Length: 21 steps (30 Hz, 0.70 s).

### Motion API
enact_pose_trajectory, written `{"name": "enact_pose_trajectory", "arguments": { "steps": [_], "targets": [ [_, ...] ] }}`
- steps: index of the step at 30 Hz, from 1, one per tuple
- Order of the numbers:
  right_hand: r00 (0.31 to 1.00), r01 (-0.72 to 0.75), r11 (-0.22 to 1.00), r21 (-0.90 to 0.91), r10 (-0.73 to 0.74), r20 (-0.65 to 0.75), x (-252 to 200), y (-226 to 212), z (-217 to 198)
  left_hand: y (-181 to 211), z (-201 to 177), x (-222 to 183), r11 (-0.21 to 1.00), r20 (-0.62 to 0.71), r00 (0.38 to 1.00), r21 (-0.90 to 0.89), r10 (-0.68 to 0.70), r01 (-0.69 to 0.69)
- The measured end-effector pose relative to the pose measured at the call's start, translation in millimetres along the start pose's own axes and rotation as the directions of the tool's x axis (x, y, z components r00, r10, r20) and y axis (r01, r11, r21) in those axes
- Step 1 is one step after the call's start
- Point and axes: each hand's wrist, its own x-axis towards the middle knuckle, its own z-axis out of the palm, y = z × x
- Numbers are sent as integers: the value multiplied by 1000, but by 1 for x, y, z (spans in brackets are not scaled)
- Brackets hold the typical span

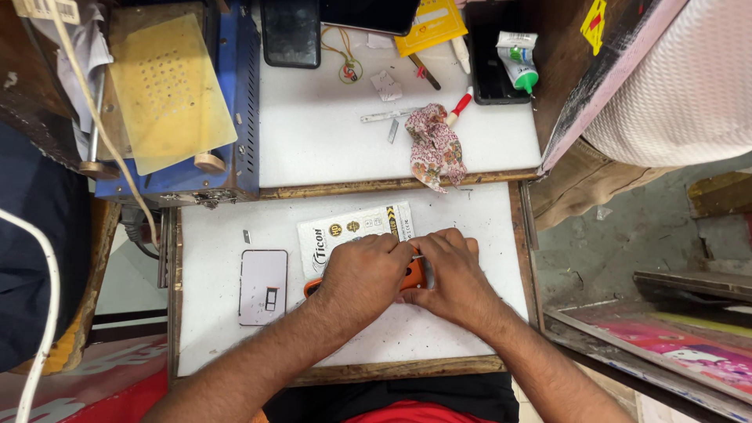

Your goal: The person assembles a smartphone by inserting the battery into the orange case, then applies adhesive to the edges of the case using a small tube. The person handles the battery, case, and adhesive tube throughout the process.

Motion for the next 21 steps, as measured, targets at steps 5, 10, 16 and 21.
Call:
{"name": "enact_pose_trajectory", "arguments": {
  "steps": [5, 10, 16, 21],
  "targets": [
    [1000, 9, 1000, 10, -9, -9, 0, -1, -3, -3, 7, 1, 999, -34, 999, -28, -18, 17],
    [1000, -14, 1000, 4, 14, -23, 0, -4, -3, 0, 9, -4, 1000, -80, 997, 19, 9, -7],
    [996, 19, 1000, -1, -19, -85, -2, -8, -3, -23, -11, -14, 999, -152, 988, 17, -27, 30],
    [997, 37, 998, -50, -40, -70, -2, -2, 1, -77, -25, -33, 933, -455, 890, 336, 39, 131]
  ]
}}
